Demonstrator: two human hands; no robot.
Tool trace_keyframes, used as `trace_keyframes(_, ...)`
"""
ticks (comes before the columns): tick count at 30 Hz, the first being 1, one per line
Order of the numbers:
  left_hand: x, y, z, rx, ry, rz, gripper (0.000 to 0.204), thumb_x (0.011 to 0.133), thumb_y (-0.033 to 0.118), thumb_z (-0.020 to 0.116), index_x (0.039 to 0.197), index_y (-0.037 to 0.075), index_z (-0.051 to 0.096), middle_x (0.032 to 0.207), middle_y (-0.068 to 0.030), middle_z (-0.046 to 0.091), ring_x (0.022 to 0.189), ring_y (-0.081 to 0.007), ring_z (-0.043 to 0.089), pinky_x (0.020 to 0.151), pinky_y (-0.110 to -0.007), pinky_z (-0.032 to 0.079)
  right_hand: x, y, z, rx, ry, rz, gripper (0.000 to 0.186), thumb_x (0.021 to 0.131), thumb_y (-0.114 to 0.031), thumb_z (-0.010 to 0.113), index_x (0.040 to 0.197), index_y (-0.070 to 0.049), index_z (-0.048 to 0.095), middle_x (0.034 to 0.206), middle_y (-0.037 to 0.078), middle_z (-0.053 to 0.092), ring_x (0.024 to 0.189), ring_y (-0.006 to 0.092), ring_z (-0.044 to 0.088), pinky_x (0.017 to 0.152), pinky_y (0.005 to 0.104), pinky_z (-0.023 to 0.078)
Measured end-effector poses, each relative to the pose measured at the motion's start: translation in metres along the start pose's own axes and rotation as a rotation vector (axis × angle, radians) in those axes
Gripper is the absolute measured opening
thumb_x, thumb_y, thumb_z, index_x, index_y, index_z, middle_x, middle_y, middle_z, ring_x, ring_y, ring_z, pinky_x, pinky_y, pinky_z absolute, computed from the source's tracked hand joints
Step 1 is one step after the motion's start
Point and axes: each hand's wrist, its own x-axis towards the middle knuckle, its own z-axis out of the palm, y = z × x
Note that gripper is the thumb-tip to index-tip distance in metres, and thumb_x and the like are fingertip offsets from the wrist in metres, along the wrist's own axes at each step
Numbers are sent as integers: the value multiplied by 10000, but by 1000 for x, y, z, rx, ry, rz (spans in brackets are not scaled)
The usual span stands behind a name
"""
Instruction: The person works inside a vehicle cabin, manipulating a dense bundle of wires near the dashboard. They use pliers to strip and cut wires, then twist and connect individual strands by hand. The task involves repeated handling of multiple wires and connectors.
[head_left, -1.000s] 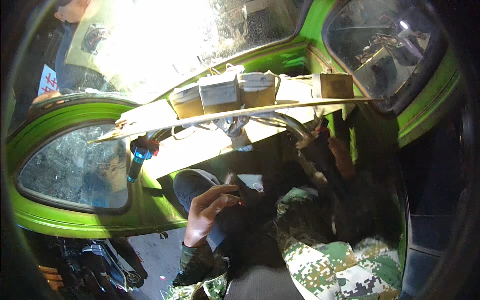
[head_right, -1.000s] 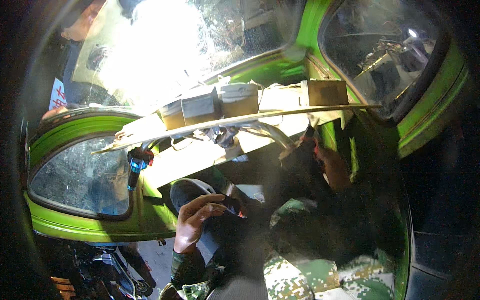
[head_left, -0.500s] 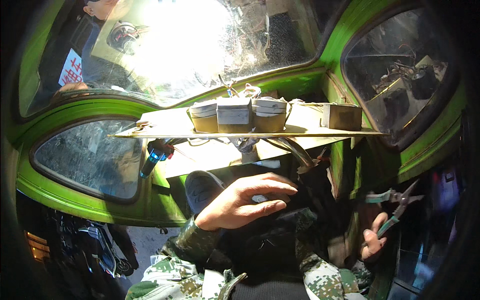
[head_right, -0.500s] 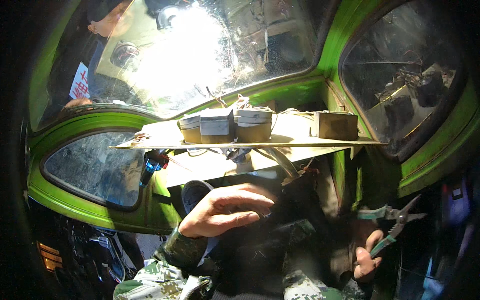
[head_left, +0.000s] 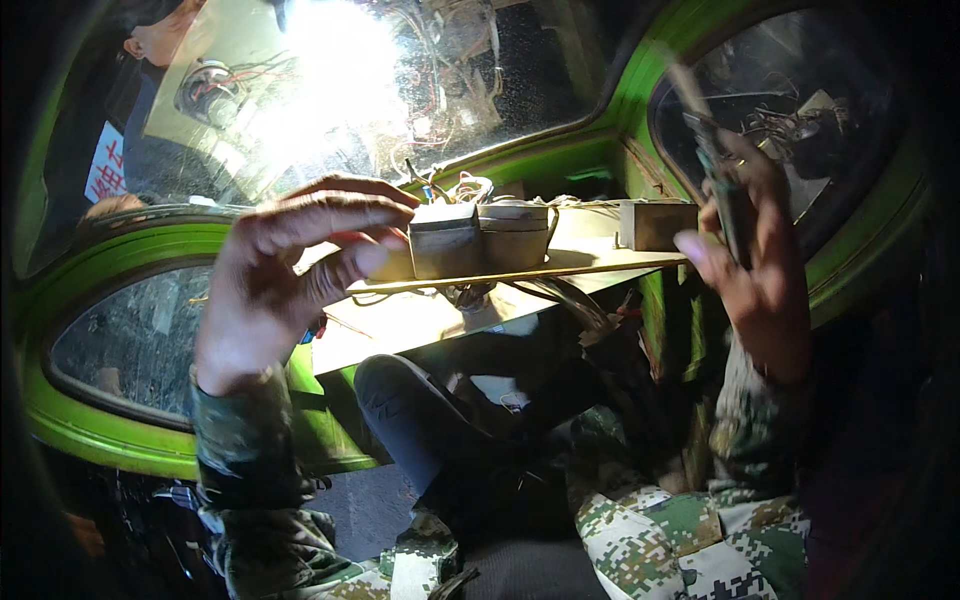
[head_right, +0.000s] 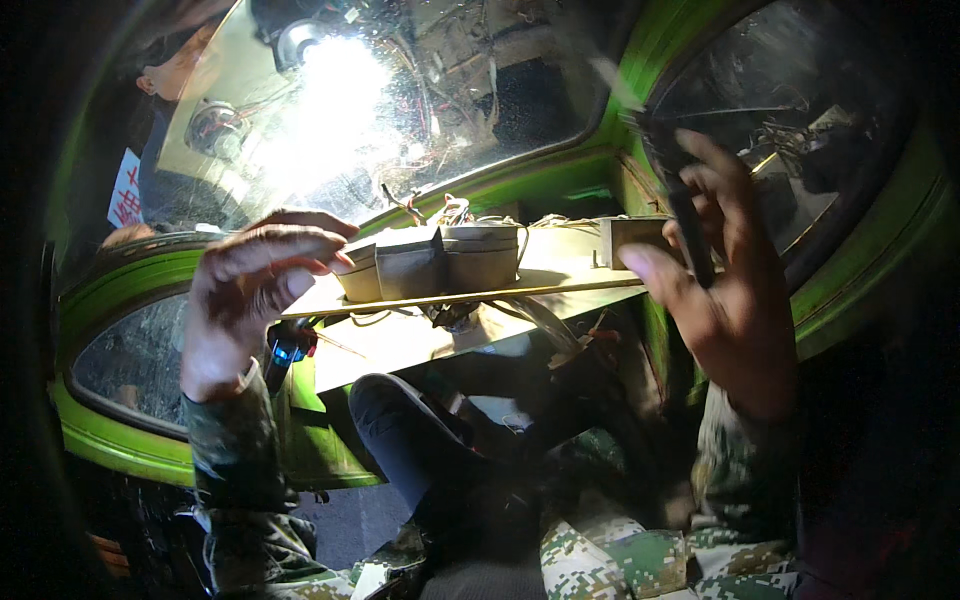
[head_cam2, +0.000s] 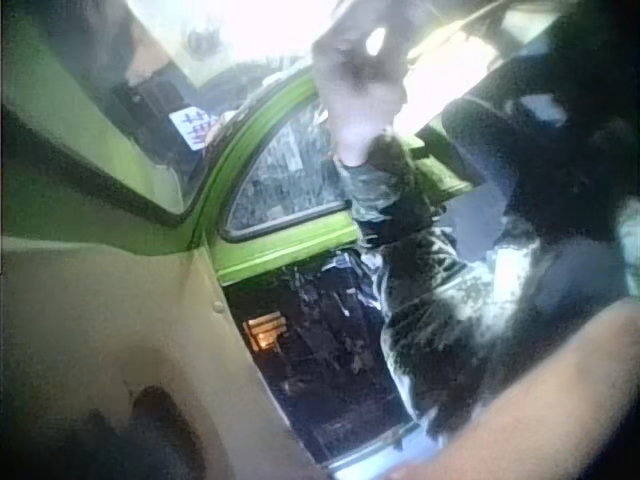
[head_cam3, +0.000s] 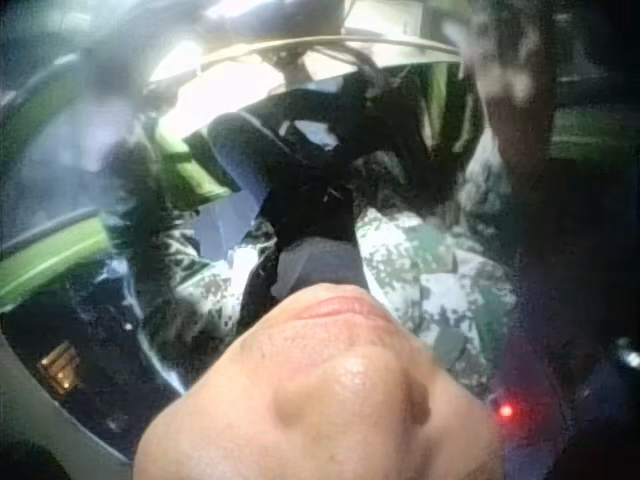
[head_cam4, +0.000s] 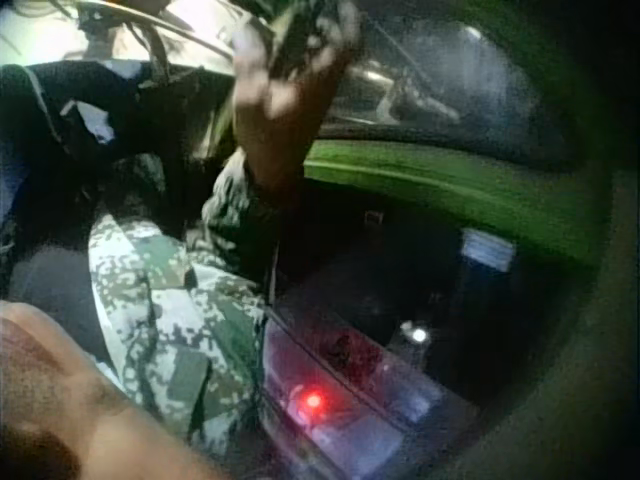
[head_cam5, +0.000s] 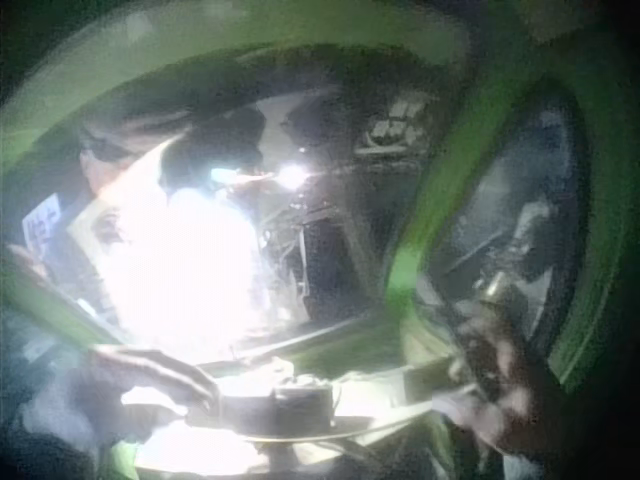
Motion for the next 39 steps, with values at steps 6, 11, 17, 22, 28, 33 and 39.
trace_keyframes(6, 66, -59, -68, 573, -294, -332, 429, 1142, 375, 516, 1369, 74, 722, 1314, -154, 760, 1171, -244, 726, 1074, -388, 539, 120, 3, 38, -523, -406, -195, 555, 925, -353, 820, 1312, 11, 661, 1197, 198, 681, 1133, 321, 659, 978, 421, 524)
trace_keyframes(11, 109, -141, -85, 896, -653, -333, 403, 1128, 211, 428, 1346, 3, 697, 1338, -172, 723, 1206, -336, 694, 1080, -386, 524, 213, 12, 96, -1057, -925, 103, 612, 853, -436, 807, 1172, 80, 724, 1114, 263, 722, 1097, 380, 694, 933, 453, 545)
trace_keyframes(17, 132, -205, -60, 793, -662, -504, 376, 1083, 259, 502, 1299, 63, 738, 1200, -180, 771, 1139, -353, 719, 1029, -434, 537, 259, 57, 142, -1098, -1110, -89, 465, 795, -327, 778, 911, 121, 728, 882, 278, 730, 862, 415, 725, 765, 478, 579)
trace_keyframes(22, 155, -274, -54, 652, -837, -529, 476, 1141, 193, 491, 1609, 106, 488, 1514, -181, 603, 1360, -308, 606, 1177, -409, 455, 270, 98, 179, -1017, -1226, -173, 347, 739, -229, 726, 805, 111, 709, 781, 271, 694, 739, 421, 690, 670, 486, 554)
trace_keyframes(28, 160, -301, -35, 231, -761, -434, 497, 1171, 265, 465, 1608, 29, 462, 1590, -148, 541, 1443, -258, 529, 1229, -367, 405, 270, 121, 193, -1015, -1332, -140, 299, 724, -194, 702, 775, 100, 706, 749, 263, 679, 694, 418, 668, 628, 487, 534)
trace_keyframes(33, 178, -256, 9, 133, -612, -503, 458, 1140, 394, 531, 1361, 31, 699, 1226, -93, 748, 1103, -161, 676, 1001, -315, 525, 279, 140, 205, -1012, -1454, -309, 251, 697, -159, 667, 734, 88, 689, 696, 250, 648, 618, 398, 613, 575, 485, 491)
trace_keyframes(39, 182, -219, 36, 153, -415, -872, 499, 975, 549, 728, 942, 52, 747, 747, -6, 639, 714, -119, 602, 668, -321, 476, 293, 130, 198, -950, -1483, -195, 272, 693, -177, 669, 721, 93, 678, 670, 247, 638, 587, 385, 597, 567, 482, 485)
